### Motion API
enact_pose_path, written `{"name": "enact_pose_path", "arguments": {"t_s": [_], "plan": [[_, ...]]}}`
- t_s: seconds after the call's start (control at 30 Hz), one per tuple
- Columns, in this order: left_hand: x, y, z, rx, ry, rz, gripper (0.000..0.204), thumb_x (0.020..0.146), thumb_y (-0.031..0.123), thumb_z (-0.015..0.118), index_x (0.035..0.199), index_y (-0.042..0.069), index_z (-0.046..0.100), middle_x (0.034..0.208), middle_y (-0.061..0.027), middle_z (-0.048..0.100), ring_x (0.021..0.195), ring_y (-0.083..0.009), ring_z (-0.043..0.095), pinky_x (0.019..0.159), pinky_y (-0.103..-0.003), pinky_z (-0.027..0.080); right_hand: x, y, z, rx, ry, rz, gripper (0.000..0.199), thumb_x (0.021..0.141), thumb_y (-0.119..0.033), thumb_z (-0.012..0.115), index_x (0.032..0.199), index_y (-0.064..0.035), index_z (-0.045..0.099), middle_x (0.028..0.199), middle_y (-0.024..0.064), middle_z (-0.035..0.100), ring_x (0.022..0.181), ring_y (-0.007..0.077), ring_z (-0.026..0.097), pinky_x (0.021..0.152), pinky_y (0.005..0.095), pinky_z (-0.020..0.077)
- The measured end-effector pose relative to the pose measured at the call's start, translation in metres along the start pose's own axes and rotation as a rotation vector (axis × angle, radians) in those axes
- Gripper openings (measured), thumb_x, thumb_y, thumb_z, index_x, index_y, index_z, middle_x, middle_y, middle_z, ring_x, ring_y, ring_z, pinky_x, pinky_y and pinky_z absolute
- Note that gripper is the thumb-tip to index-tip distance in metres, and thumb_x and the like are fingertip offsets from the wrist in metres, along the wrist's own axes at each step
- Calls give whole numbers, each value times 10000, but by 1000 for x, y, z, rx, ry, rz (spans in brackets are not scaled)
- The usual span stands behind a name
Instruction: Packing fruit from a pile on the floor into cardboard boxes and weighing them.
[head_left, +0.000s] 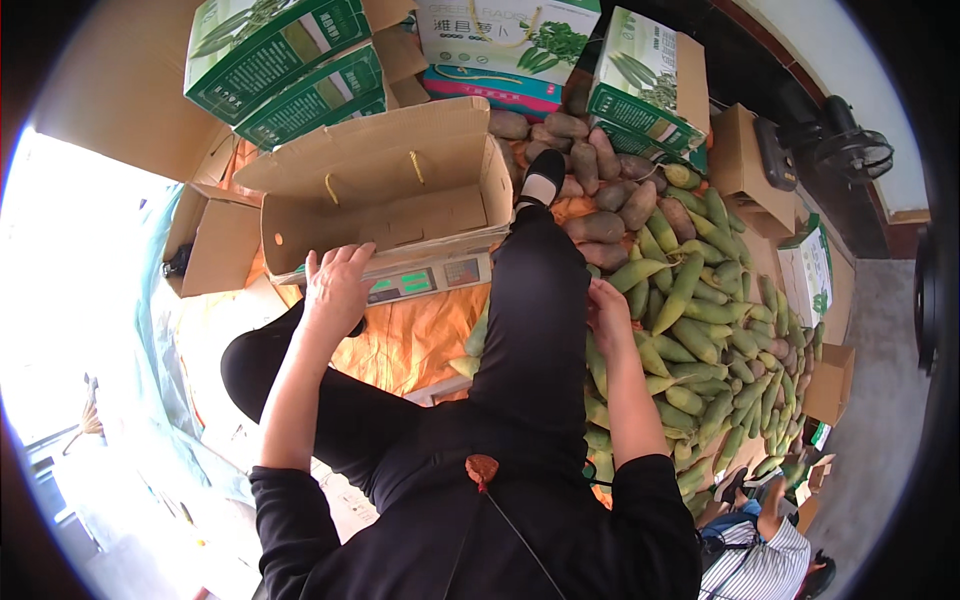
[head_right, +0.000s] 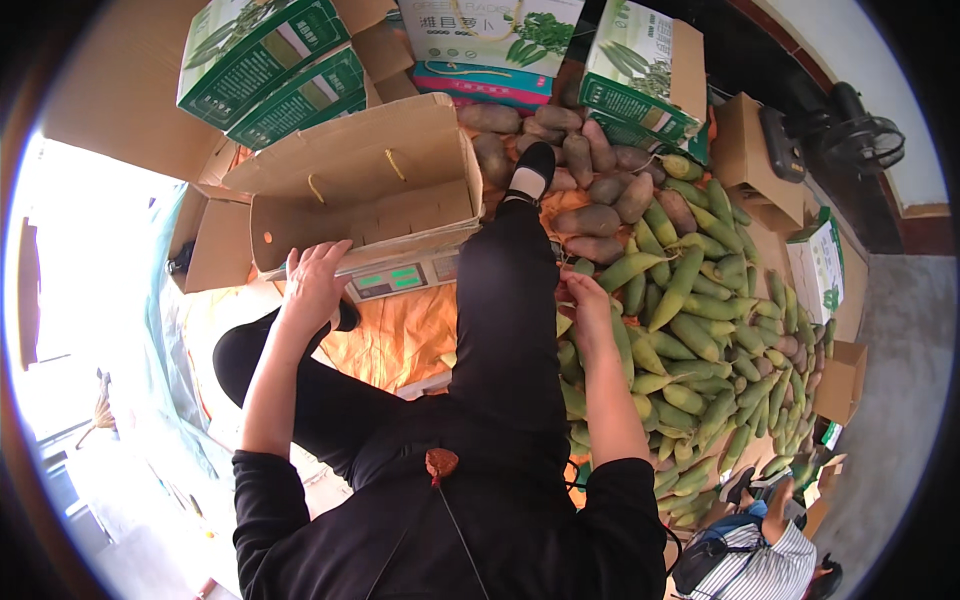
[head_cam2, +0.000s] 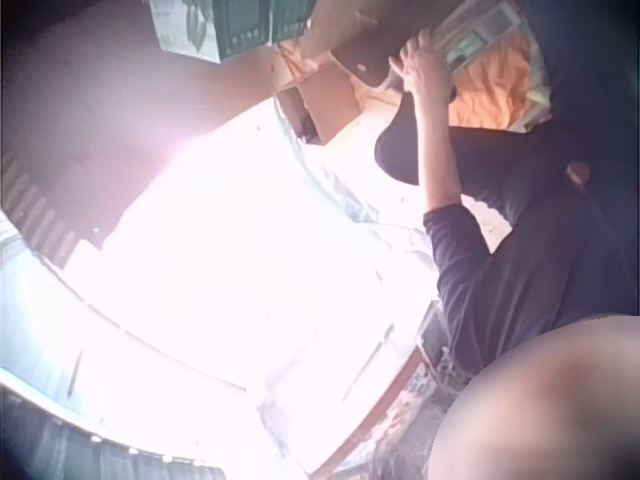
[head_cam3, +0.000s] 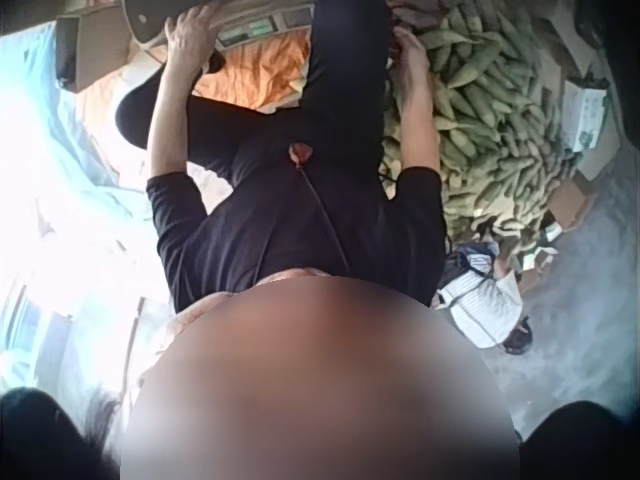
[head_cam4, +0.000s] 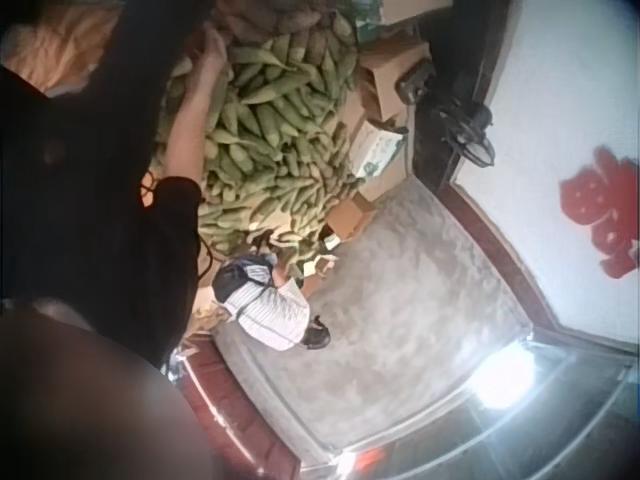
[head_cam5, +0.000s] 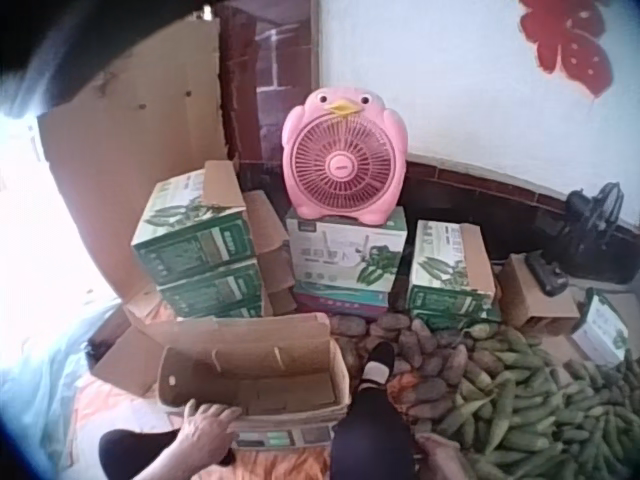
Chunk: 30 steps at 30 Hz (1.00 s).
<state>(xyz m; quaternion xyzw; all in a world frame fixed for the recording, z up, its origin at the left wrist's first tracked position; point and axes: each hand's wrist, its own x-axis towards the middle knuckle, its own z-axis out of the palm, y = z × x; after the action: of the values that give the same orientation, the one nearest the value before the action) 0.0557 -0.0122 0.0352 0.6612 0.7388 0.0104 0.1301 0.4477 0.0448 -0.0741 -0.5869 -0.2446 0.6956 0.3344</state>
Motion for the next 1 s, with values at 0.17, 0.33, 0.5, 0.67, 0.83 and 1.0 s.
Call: {"name": "enact_pose_path", "arguments": {"t_s": [0.17, 0.33, 0.5, 0.67, 0.83, 1.0], "plan": [[1, 13, 22, -23, 108, -70, 493, 792, 117, 680, 1263, 121, 533, 1207, -85, 578, 1197, -285, 486, 1086, -542, 250, 7, 22, -4, -79, 29, 0, 138, 938, -172, 519, 980, -107, 633, 842, -34, 613, 743, 75, 574, 629, 242, 431], [8, 18, 33, 11, 195, -74, 437, 778, 84, 680, 1197, 139, 567, 1155, -73, 592, 1144, -274, 510, 1061, -514, 282, 12, 37, -23, -167, 21, 4, 160, 922, -164, 521, 1001, -107, 648, 859, -30, 628, 731, 82, 565, 631, 243, 428], [8, 12, 38, 100, 219, -108, 358, 813, 90, 626, 1161, 167, 596, 1096, -41, 608, 1108, -253, 529, 1071, -493, 283, 6, 47, -25, -245, 135, 12, 165, 913, -176, 541, 987, -91, 662, 867, -17, 651, 710, 83, 566, 603, 243, 427], [13, 17, 51, 100, 349, -120, 214, 865, 101, 555, 1054, 159, 639, 1002, -32, 630, 1038, -237, 550, 1048, -474, 281, 11, 81, -52, -398, 109, 1, 174, 880, -193, 577, 929, -57, 676, 807, 34, 672, 663, 150, 603, 603, 290, 465], [15, 20, 58, 134, 355, -135, 204, 868, 102, 563, 1050, 156, 639, 1011, -27, 631, 1041, -235, 550, 1057, -468, 275, 7, 122, -75, -694, 79, -128, 202, 838, -206, 602, 863, -16, 668, 799, 201, 653, 801, 348, 650, 708, 393, 495], [17, 21, 59, 153, 310, -192, 217, 856, 79, 588, 1053, 153, 640, 1038, -24, 628, 1069, -223, 550, 1067, -453, 275, 1, 113, -102, -962, 191, -291, 124, 819, -140, 611, 859, -47, 683, 800, 163, 666, 753, 324, 649, 672, 381, 508]]}}
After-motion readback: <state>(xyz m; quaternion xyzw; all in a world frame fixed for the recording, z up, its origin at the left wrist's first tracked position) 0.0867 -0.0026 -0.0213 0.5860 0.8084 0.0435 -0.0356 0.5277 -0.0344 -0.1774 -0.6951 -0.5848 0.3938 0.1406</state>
